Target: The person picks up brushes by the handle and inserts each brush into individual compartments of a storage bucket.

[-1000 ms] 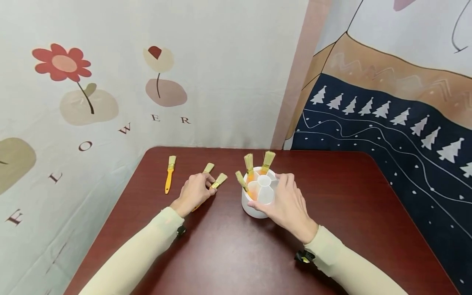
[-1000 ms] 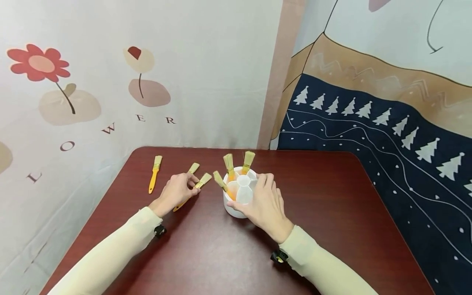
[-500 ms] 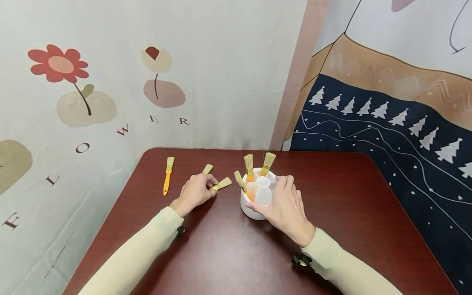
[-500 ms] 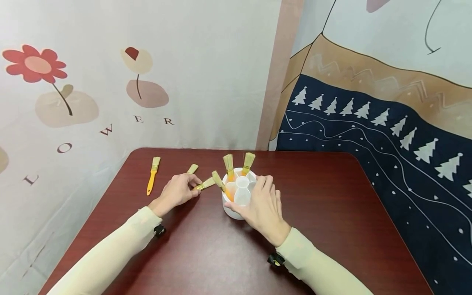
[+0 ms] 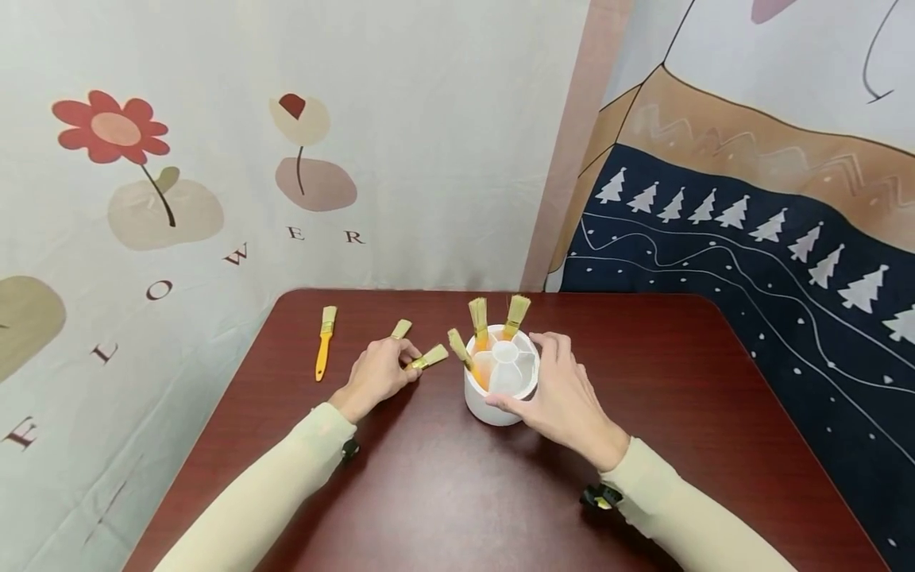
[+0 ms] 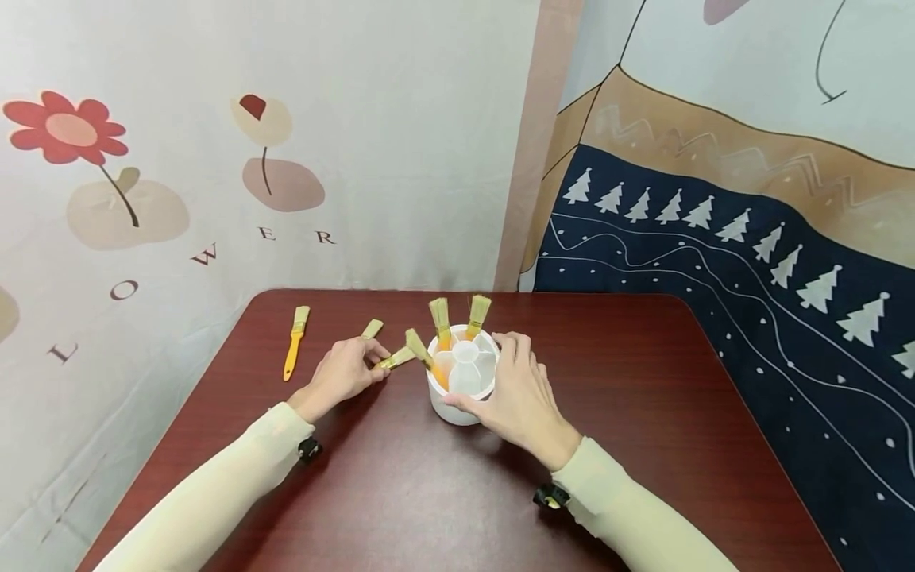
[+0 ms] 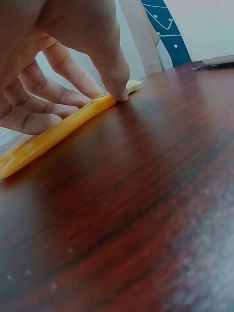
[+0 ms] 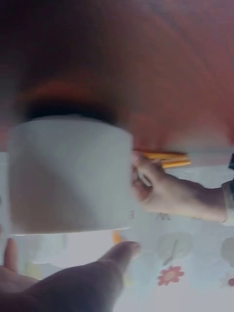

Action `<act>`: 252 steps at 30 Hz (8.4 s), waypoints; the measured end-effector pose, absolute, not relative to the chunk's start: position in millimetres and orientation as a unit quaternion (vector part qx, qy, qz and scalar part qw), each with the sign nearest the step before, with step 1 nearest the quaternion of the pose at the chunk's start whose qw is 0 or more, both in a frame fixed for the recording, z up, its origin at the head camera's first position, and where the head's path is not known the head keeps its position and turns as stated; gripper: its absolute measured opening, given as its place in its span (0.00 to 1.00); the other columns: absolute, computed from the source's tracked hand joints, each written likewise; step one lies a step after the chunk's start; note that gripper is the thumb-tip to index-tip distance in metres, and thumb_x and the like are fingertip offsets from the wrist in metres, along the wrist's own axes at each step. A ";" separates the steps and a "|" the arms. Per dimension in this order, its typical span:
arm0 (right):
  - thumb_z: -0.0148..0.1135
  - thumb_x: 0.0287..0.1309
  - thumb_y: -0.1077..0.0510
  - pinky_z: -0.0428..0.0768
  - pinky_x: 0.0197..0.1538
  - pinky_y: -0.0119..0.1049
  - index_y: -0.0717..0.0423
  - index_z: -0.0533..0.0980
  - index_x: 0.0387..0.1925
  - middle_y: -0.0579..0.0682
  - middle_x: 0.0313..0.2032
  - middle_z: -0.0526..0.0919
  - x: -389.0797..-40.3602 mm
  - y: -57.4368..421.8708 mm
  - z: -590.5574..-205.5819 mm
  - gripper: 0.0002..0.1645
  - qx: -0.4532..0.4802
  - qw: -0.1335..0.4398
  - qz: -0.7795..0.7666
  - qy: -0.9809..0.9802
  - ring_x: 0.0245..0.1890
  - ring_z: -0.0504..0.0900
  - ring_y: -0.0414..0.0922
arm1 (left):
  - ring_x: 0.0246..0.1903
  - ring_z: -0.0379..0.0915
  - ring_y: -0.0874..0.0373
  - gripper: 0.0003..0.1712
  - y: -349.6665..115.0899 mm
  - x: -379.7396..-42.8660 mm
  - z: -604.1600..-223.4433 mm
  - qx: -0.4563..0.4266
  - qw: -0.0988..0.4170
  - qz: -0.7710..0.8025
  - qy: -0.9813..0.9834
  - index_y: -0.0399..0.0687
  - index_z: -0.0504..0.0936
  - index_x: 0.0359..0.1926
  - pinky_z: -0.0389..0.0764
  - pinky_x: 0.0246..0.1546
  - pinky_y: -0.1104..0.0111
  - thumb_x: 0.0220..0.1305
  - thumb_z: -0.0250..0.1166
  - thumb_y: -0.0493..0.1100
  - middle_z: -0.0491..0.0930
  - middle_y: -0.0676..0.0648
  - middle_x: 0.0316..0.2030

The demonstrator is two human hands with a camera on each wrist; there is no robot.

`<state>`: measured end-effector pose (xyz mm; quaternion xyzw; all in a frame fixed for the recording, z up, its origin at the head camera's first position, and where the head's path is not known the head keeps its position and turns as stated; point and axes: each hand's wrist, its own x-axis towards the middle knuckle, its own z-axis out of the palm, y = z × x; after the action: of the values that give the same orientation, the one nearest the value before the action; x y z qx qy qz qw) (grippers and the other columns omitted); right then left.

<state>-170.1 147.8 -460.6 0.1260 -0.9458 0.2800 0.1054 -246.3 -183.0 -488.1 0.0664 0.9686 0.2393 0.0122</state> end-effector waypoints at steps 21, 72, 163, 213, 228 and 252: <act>0.94 0.50 0.31 0.78 0.83 0.69 0.57 0.58 0.92 0.60 0.87 0.69 -224.7 191.6 -456.8 0.81 0.265 -0.073 0.355 -0.894 0.83 0.74 0.59 | 0.45 0.91 0.53 0.10 -189.2 -251.5 -492.3 0.096 0.003 0.257 0.962 0.55 0.98 0.51 0.89 0.45 0.53 0.71 0.84 0.44 0.96 0.54 0.42; 0.93 0.49 0.30 0.90 0.66 0.55 0.61 0.66 0.82 0.58 0.71 0.80 -192.8 162.4 -464.3 0.73 0.184 0.035 0.339 -0.922 0.68 0.81 0.56 | 0.44 0.92 0.46 0.18 -168.3 -218.4 -461.9 0.069 -0.177 0.445 0.875 0.39 0.88 0.62 0.87 0.45 0.73 0.78 0.77 0.41 0.87 0.38 0.51; 0.97 0.50 0.36 0.71 0.87 0.71 0.52 0.56 0.93 0.59 0.87 0.71 -209.4 195.0 -457.6 0.81 0.215 -0.020 0.398 -0.892 0.87 0.73 0.61 | 0.46 0.95 0.48 0.19 -101.0 -164.2 -451.2 0.143 -0.152 0.560 0.802 0.38 0.83 0.62 0.95 0.52 0.68 0.75 0.77 0.32 0.93 0.40 0.52; 0.97 0.48 0.33 0.89 0.71 0.60 0.51 0.65 0.84 0.54 0.75 0.80 -197.7 182.2 -462.4 0.72 0.199 0.040 0.394 -0.896 0.71 0.85 0.54 | 0.50 0.94 0.51 0.24 -120.4 -173.3 -460.1 0.155 -0.097 0.483 0.856 0.46 0.82 0.69 0.96 0.54 0.51 0.77 0.78 0.41 0.94 0.43 0.53; 0.96 0.48 0.31 0.90 0.68 0.59 0.52 0.65 0.84 0.54 0.75 0.80 -187.7 176.3 -465.1 0.73 0.166 0.056 0.392 -0.903 0.70 0.83 0.55 | 0.60 0.90 0.40 0.32 -152.9 -186.6 -464.0 0.180 -0.123 0.396 0.892 0.43 0.80 0.73 0.91 0.63 0.41 0.74 0.79 0.42 0.87 0.40 0.63; 0.96 0.46 0.27 0.86 0.54 0.44 0.58 0.66 0.79 0.56 0.62 0.81 -177.4 165.1 -466.0 0.73 0.120 0.069 0.372 -0.918 0.54 0.82 0.50 | 0.76 0.75 0.29 0.36 -216.7 -238.2 -489.4 0.129 -0.032 0.218 0.967 0.44 0.79 0.82 0.76 0.72 0.26 0.81 0.73 0.51 0.78 0.33 0.77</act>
<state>-177.4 165.1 -466.0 0.1203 -0.9181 0.3715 0.0685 -238.2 -216.7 -489.4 0.1292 0.9669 0.2178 -0.0325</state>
